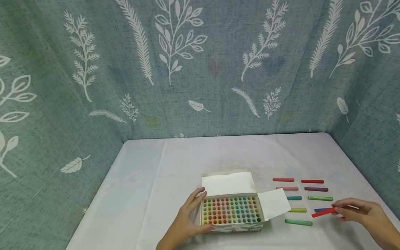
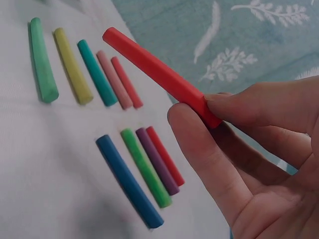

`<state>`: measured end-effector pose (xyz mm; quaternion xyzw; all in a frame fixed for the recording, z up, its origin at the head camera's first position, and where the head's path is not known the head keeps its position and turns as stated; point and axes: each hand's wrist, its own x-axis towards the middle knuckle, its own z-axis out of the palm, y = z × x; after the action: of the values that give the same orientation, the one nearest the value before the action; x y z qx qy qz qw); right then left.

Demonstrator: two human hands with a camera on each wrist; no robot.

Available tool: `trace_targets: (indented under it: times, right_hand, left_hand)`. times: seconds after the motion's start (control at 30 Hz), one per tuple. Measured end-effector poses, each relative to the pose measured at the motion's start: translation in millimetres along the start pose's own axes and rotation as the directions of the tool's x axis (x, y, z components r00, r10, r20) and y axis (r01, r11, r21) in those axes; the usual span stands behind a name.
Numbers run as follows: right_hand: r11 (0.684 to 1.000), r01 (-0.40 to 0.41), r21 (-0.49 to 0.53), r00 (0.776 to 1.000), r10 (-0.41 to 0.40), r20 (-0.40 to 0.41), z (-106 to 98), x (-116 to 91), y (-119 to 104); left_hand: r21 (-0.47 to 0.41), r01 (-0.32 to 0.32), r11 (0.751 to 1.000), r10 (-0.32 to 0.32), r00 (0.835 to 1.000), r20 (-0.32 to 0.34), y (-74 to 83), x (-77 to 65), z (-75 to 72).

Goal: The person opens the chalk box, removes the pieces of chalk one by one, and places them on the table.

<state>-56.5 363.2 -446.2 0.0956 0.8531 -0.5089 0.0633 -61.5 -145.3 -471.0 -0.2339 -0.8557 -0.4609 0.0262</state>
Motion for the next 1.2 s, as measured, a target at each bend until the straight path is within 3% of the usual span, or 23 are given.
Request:
trace_targets:
  times: [0.33, 0.67, 0.93, 1.2]
  right_hand:
    - [0.987, -0.16, -0.004, 0.985, 0.16, 0.071, -8.5, 10.7, 28.4]
    - [0.966, -0.259, 0.02, 0.964, 0.257, 0.073, -13.5, 20.0, 61.5]
    - [0.965, -0.26, -0.043, 0.965, 0.261, 0.038, -9.5, 24.2, 72.6]
    - [0.967, -0.205, -0.15, 0.978, 0.209, 0.012, -11.0, 26.8, 76.8]
  left_hand:
    - [-0.019, 0.02, 1.0, -0.02, 1.0, 0.006, -0.3, -0.2, -0.2]
    - [-0.011, 0.006, 1.0, -0.006, 1.0, 0.012, 1.3, 0.2, -0.9]
    - [-0.007, 0.031, 0.999, -0.031, 0.999, 0.023, 5.3, -0.8, -3.9]
    - [0.038, 0.052, 0.998, -0.053, 0.998, 0.024, 11.9, -0.2, -3.5]
